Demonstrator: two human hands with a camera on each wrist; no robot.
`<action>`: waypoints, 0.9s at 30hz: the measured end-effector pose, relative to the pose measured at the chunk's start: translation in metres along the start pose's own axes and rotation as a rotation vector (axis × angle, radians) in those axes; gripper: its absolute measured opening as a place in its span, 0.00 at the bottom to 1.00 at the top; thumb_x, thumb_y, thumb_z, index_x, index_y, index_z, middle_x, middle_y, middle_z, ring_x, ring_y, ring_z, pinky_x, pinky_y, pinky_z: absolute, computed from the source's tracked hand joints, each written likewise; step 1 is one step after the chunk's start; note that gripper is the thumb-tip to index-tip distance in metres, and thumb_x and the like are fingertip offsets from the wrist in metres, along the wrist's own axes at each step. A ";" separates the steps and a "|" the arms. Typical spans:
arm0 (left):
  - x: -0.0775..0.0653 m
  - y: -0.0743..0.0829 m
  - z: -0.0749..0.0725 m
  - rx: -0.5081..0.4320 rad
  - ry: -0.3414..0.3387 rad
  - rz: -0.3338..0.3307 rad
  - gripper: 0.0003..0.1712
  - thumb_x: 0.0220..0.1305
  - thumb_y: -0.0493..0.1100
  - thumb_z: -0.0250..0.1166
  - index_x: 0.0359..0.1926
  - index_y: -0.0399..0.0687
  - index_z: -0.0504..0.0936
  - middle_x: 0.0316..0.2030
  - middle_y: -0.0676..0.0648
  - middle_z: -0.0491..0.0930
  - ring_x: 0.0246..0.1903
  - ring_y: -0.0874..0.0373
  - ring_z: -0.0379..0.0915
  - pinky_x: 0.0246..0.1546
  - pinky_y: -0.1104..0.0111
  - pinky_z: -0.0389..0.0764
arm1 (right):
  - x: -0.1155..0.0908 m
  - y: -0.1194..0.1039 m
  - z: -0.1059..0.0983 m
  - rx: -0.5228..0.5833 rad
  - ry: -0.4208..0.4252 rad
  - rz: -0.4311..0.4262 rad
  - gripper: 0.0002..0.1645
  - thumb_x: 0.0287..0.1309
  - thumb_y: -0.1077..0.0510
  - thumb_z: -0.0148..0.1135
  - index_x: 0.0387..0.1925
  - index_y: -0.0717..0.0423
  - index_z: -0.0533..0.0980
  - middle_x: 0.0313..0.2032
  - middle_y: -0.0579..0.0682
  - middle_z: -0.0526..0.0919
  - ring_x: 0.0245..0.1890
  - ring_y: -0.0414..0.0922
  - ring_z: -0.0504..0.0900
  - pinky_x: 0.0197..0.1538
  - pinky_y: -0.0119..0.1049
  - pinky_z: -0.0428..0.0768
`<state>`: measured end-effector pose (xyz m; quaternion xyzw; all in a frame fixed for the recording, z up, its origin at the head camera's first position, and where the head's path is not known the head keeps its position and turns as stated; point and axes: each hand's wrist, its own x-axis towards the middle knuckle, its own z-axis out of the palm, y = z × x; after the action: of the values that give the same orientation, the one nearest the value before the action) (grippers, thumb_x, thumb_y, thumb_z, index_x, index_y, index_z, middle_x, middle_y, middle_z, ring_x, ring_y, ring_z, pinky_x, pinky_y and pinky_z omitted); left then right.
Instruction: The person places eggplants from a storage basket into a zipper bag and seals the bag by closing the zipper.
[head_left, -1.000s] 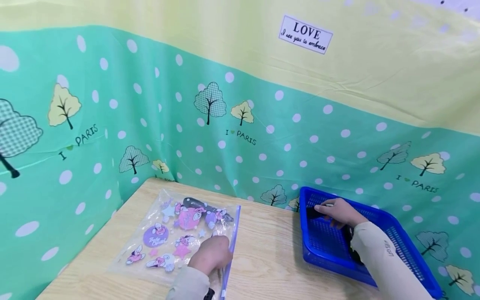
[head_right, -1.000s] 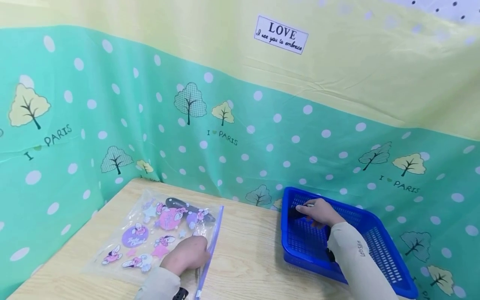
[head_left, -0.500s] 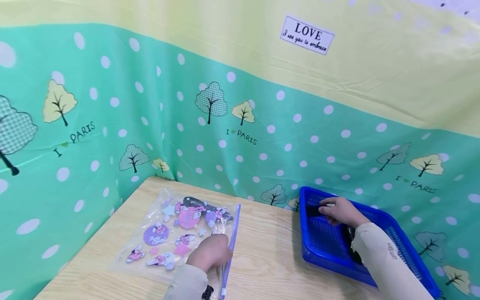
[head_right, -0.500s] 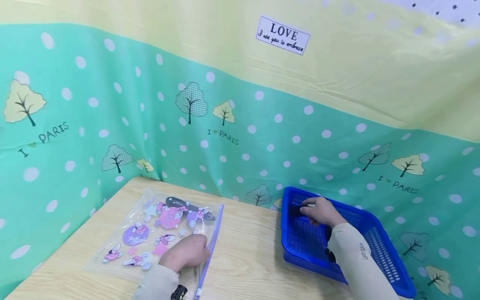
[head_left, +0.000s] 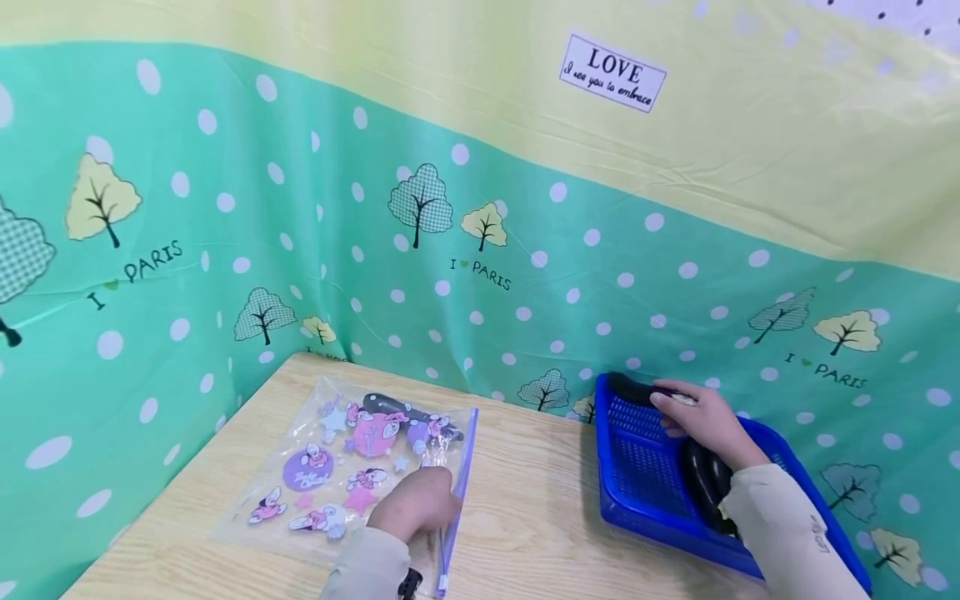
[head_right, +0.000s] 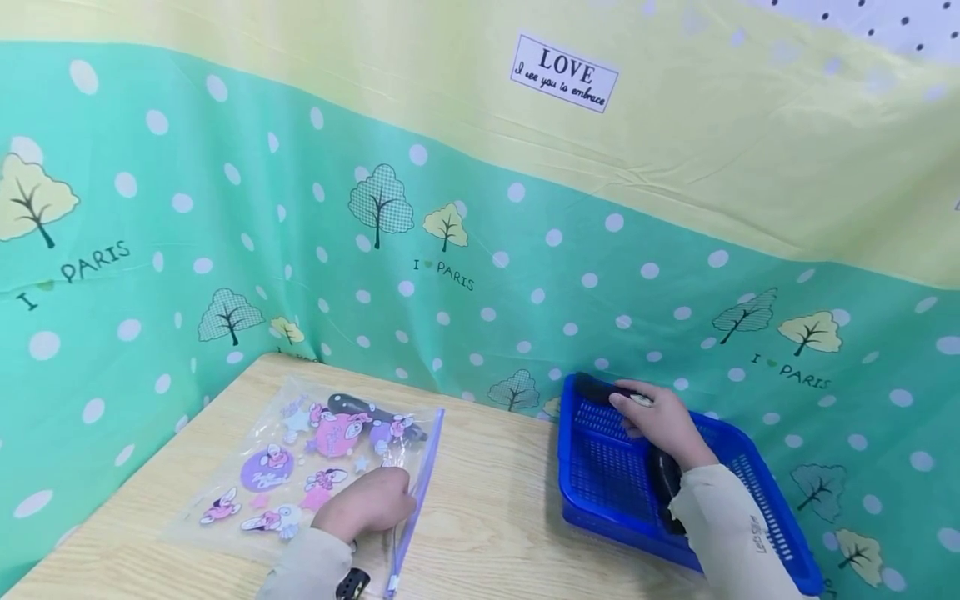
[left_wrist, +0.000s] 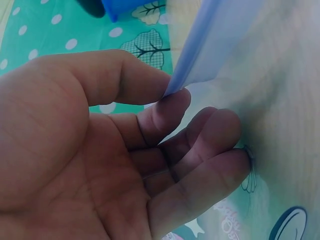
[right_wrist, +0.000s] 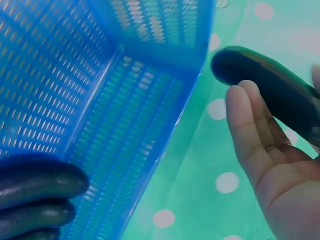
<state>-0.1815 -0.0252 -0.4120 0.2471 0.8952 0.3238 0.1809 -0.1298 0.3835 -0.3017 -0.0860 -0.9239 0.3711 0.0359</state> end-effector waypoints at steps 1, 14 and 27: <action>0.000 0.000 0.000 -0.005 0.001 0.002 0.13 0.61 0.39 0.63 0.40 0.30 0.79 0.35 0.40 0.79 0.32 0.47 0.71 0.48 0.47 0.78 | -0.003 -0.002 0.001 0.002 0.015 -0.015 0.39 0.71 0.43 0.58 0.70 0.68 0.66 0.43 0.59 0.84 0.38 0.48 0.85 0.43 0.45 0.86; -0.003 -0.003 -0.004 -0.025 -0.003 0.018 0.16 0.62 0.39 0.63 0.43 0.28 0.79 0.38 0.37 0.80 0.35 0.45 0.74 0.52 0.45 0.75 | -0.038 -0.051 0.060 0.035 -0.063 -0.154 0.30 0.68 0.50 0.65 0.64 0.63 0.74 0.34 0.54 0.86 0.34 0.50 0.84 0.36 0.38 0.83; -0.001 -0.007 -0.004 -0.025 -0.007 0.099 0.06 0.61 0.38 0.61 0.29 0.38 0.77 0.27 0.45 0.75 0.28 0.51 0.71 0.42 0.52 0.79 | -0.053 -0.061 0.141 -0.015 -0.252 -0.249 0.26 0.62 0.47 0.69 0.58 0.53 0.80 0.49 0.51 0.83 0.41 0.44 0.81 0.43 0.35 0.79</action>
<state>-0.1854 -0.0326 -0.4133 0.2900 0.8770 0.3428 0.1709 -0.1040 0.2347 -0.3614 0.0760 -0.9274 0.3647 -0.0350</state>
